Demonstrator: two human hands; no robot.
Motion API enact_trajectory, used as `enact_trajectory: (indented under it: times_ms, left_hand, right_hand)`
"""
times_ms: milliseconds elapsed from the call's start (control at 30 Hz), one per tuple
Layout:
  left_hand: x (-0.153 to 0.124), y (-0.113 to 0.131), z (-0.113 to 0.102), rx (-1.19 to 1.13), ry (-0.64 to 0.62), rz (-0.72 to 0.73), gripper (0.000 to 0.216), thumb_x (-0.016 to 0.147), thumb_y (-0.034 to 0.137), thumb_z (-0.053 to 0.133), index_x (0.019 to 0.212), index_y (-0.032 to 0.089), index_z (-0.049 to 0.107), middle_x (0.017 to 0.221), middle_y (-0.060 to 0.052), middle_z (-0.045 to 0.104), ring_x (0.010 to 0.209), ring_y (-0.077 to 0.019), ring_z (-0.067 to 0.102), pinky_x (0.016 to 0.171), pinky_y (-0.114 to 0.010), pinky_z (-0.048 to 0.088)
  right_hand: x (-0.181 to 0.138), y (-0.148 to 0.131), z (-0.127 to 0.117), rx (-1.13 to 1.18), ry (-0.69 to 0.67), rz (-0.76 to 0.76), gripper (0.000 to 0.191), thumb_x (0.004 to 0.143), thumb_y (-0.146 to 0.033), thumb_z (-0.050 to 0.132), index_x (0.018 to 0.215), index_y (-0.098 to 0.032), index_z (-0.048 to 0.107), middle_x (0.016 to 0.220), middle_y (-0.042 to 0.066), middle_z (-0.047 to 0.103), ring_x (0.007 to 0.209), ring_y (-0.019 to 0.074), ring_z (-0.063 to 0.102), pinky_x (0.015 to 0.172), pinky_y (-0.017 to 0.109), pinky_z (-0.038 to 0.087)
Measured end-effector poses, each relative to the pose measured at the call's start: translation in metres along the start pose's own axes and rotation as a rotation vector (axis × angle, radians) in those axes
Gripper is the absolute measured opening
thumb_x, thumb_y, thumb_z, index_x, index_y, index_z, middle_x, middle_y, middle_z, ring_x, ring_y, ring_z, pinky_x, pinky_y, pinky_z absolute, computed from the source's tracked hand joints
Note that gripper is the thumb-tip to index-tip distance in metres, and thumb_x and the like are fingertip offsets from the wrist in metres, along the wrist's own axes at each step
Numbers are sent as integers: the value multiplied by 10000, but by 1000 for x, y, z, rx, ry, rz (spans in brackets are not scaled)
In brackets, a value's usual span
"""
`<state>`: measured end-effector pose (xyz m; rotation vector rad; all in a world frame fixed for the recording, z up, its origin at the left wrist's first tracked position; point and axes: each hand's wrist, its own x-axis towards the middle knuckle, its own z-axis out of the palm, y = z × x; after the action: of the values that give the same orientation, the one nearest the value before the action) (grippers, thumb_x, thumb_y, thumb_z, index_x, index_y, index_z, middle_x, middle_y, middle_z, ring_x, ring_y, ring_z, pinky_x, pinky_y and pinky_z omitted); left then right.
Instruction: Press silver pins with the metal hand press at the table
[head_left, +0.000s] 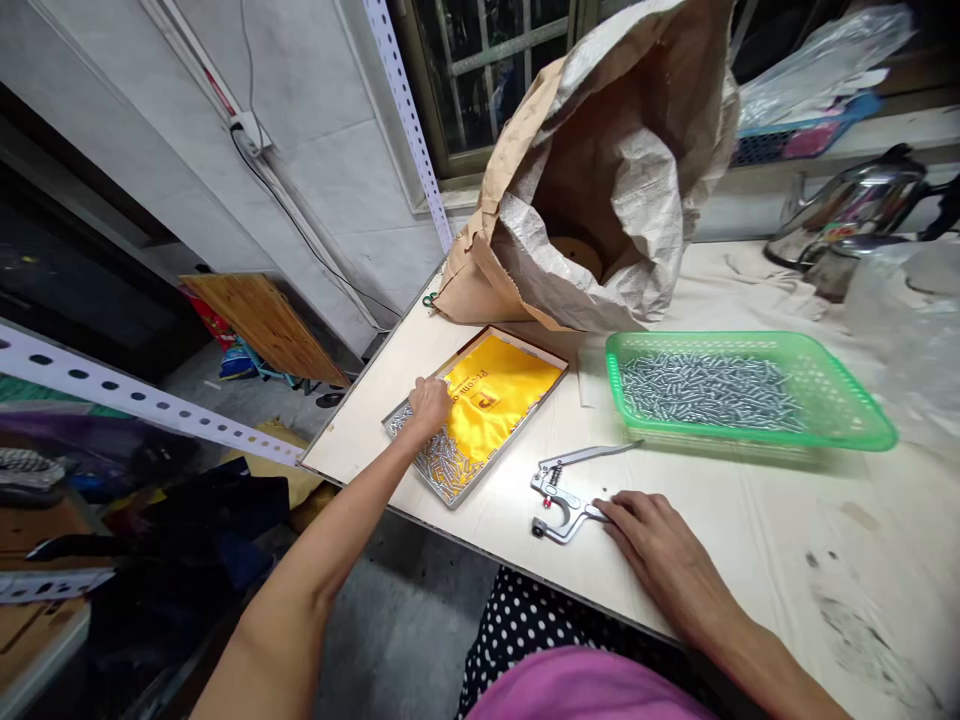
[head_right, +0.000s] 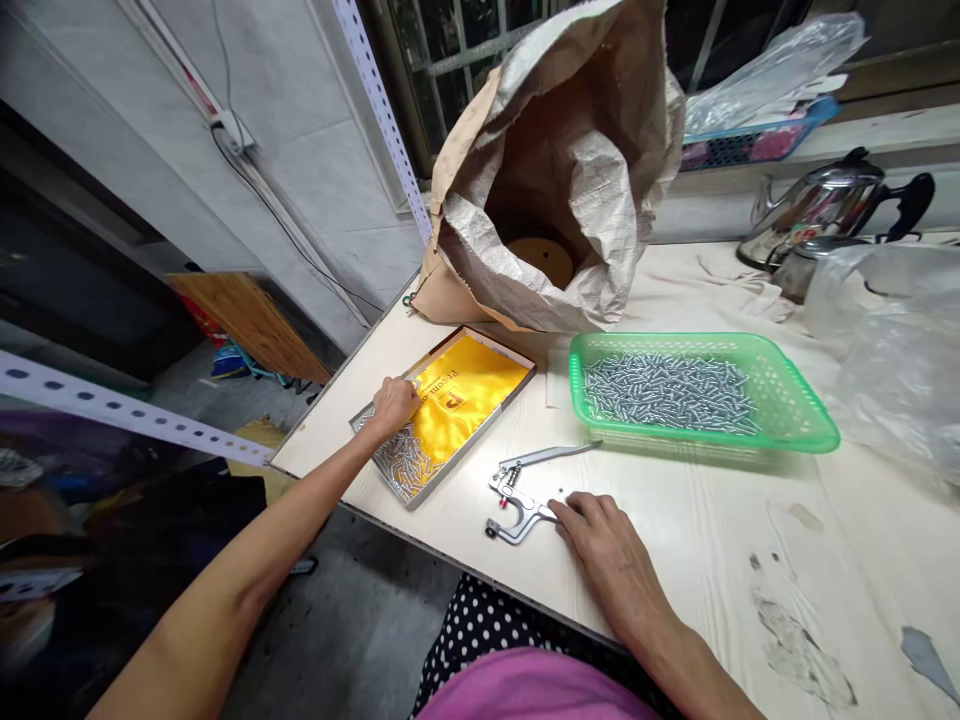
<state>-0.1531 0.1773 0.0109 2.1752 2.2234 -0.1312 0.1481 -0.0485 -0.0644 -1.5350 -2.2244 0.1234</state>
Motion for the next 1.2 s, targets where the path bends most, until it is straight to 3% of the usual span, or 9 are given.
enact_trajectory:
  times_ms: [100,200,333,467,767,1200]
  left_hand:
    - [-12,3,-16,-24,55,37,237,833,135,494,927,127,712,1082,-151,672,1096,-286,550,834,-340,466]
    - [-45,16,-24,-320,56,130,191,823,211,543,886,143,710,919,-92,708,896,-217,627,776,-292,473]
    - [-111,46,-11,-831,-220,202,167,742,298,625,766,149,696,726,-23,686,660,-139,610,614,-228,455]
    - [-154,70,13,-1028,-488,80,220,702,349,647,749,137,682,608,17,602,483,-85,475,456,-200,357]
    - [-165,87,29,-1032,-620,-106,268,674,396,721,695,143,637,482,77,447,411,-48,310,416,-200,202]
    - [-174,95,32,-1057,-665,-139,203,763,298,669,664,149,573,400,92,409,324,-43,282,350,-206,159]
  right_hand:
    - [1,-2,-4,-7,-9,7,303,993,-238,394,1179,-199,630,1067,116,611,919,247,530,749,375,477]
    - [2,-5,-8,-22,-44,37,308,989,-196,391,1188,-194,625,1042,115,597,914,243,507,751,362,445]
    - [6,-9,-15,-55,-119,97,270,969,-168,444,1129,-200,659,932,93,572,861,227,478,732,340,387]
    - [8,-7,-24,-74,-192,114,248,950,-158,497,1120,-225,666,911,79,568,862,217,472,706,322,334]
    - [-2,-1,-28,-104,-173,105,255,939,-145,502,1138,-224,642,934,76,565,867,221,458,694,332,300]
    - [0,-4,-28,-162,-182,116,197,948,-159,506,1072,-217,648,938,75,582,866,226,454,704,334,274]
